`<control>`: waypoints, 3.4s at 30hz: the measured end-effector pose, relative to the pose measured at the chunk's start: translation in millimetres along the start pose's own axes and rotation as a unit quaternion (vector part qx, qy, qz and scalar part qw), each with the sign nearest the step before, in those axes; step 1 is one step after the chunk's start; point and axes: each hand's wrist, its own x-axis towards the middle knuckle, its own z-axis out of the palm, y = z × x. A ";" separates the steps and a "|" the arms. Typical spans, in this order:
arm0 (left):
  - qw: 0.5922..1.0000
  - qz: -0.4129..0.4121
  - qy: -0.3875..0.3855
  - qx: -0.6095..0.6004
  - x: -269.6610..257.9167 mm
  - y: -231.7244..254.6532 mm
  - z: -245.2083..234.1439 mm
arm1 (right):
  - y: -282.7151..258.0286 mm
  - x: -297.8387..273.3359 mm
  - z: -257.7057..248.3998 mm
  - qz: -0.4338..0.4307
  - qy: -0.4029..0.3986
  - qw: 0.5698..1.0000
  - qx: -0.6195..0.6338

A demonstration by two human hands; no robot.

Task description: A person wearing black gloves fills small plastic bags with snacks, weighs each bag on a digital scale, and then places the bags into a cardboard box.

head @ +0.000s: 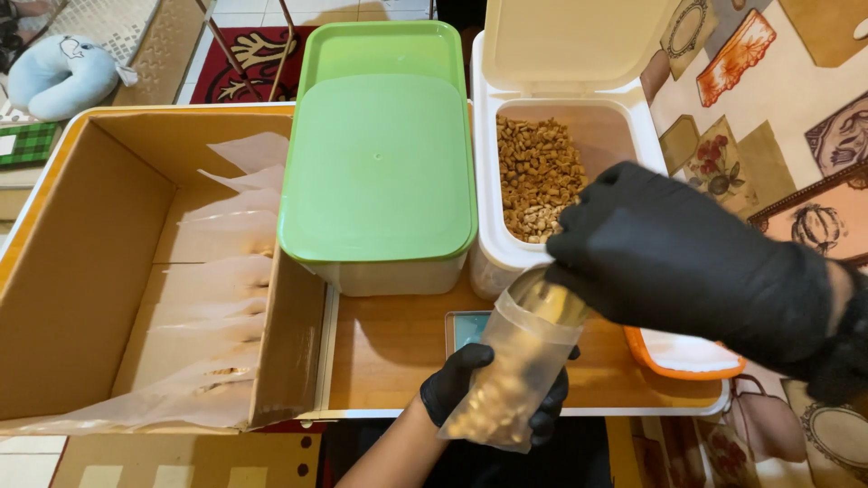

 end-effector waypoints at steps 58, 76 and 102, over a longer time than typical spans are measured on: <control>0.883 0.222 0.411 -0.043 -29.1 10.3 13.7 | -35.2 -16.2 68.3 0.328 0.023 0.631 0.703; 0.931 0.194 0.304 -0.052 -37.9 17.7 -1.4 | -27.8 -25.8 74.0 0.308 -0.003 0.628 0.715; 0.901 0.235 0.345 -0.116 -31.0 22.0 -31.2 | 125.7 64.8 108.4 0.253 -0.069 0.956 -0.131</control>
